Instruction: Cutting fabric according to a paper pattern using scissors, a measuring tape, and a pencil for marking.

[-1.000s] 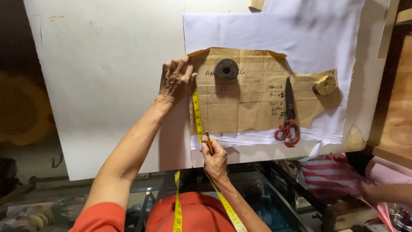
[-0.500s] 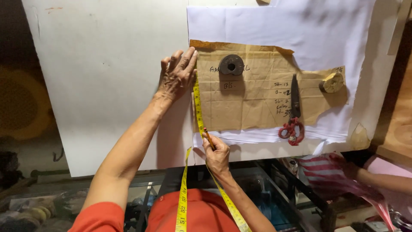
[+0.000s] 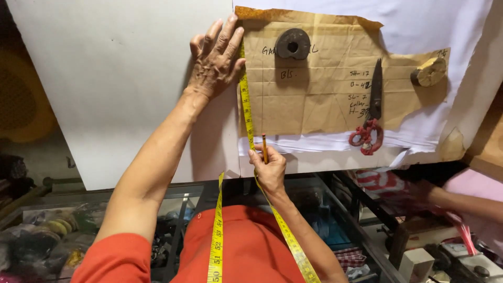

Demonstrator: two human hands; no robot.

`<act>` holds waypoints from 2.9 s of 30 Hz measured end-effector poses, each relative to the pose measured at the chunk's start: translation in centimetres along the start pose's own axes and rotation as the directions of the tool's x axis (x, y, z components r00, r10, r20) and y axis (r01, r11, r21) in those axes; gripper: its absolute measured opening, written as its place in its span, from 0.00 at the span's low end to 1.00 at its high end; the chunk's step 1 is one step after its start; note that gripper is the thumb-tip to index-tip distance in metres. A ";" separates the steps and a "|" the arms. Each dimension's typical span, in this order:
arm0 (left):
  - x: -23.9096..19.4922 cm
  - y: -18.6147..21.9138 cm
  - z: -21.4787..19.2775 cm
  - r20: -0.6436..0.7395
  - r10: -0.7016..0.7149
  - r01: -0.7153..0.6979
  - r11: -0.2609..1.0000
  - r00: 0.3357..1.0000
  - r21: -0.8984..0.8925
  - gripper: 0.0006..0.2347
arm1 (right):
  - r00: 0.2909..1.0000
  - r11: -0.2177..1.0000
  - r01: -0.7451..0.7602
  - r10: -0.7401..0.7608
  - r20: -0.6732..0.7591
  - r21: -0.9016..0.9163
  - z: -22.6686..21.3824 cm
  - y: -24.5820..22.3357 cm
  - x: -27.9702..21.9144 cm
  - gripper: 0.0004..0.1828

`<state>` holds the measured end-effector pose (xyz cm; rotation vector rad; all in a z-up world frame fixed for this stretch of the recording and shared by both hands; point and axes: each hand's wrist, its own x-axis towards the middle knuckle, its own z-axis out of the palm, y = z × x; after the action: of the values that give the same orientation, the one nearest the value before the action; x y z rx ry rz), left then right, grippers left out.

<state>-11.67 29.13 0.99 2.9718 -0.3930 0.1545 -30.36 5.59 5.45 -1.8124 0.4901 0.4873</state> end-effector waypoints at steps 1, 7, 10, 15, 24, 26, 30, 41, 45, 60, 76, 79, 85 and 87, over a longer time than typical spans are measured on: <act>0.1 0.0 0.0 -0.002 0.002 -0.002 1.000 1.000 0.000 0.26 | 1.000 1.000 0.002 -0.002 -0.002 0.000 -0.1 0.1 0.2 0.09; -0.2 0.0 -0.2 0.032 -0.001 0.001 1.000 0.999 -0.016 0.28 | 0.999 0.991 -0.031 0.028 0.031 0.132 -0.8 0.0 1.0 0.05; -1.6 0.8 -1.8 -0.006 -0.089 0.088 0.993 0.996 -0.076 0.30 | 0.999 0.991 -0.005 0.000 0.036 0.133 -1.2 -0.2 1.1 0.05; -7.4 5.1 -6.1 -0.153 -0.509 0.370 0.771 0.847 -0.518 0.07 | 0.997 0.957 -0.007 -0.015 0.072 0.291 -2.0 -0.1 1.2 0.09; -11.9 14.6 -3.7 0.829 -0.248 0.452 -0.742 0.501 -0.495 0.04 | 0.979 0.898 -0.012 -0.080 0.190 0.440 -4.8 -4.3 -2.3 0.10; -11.1 14.6 -5.9 0.769 -0.313 0.438 -0.675 0.558 -0.593 0.04 | 0.974 0.902 0.006 -0.104 0.203 0.432 -5.5 -4.9 -2.4 0.10; -10.5 14.5 -12.0 0.588 -0.463 0.398 -0.448 0.662 -0.801 0.06 | 0.938 0.914 0.096 -0.216 0.272 0.395 -6.5 -6.5 -1.8 0.09; -10.8 15.9 -19.3 0.442 -0.652 0.254 -0.366 0.616 -0.895 0.06 | 0.823 0.878 0.065 -0.316 0.472 0.474 -9.2 -12.6 -1.8 0.09; -10.9 16.5 -20.3 0.447 -0.670 0.214 -0.404 0.592 -0.889 0.06 | 0.813 0.887 0.067 -0.315 0.490 0.458 -10.2 -13.0 -1.6 0.10; -12.3 13.6 -22.5 0.437 -0.651 0.181 -0.424 0.620 -0.888 0.06 | 0.853 0.913 0.213 -0.348 0.388 0.349 -6.8 -14.6 -1.5 0.11; -18.3 -3.3 -28.3 0.496 -0.441 0.228 -0.532 0.748 -0.816 0.06 | 0.884 0.845 0.390 -0.455 0.110 0.365 8.3 -21.2 -9.6 0.11; -18.9 -5.6 -29.7 0.497 -0.410 0.256 -0.516 0.764 -0.818 0.07 | 0.879 0.836 0.405 -0.467 0.093 0.371 10.2 -23.8 -12.2 0.10; -18.8 -9.9 -31.7 0.461 -0.444 0.164 -0.560 0.768 -0.812 0.07 | 0.873 0.891 0.276 -0.389 0.293 0.359 11.4 -27.8 -17.0 0.08; -18.9 -11.1 -32.9 0.451 -0.464 0.144 -0.557 0.763 -0.818 0.07 | 0.881 0.890 0.225 -0.360 0.309 0.396 11.4 -27.4 -17.1 0.08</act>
<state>-29.66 49.48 29.78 0.9112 0.4831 -0.0203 -30.21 25.50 33.35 -1.3719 0.0211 0.4828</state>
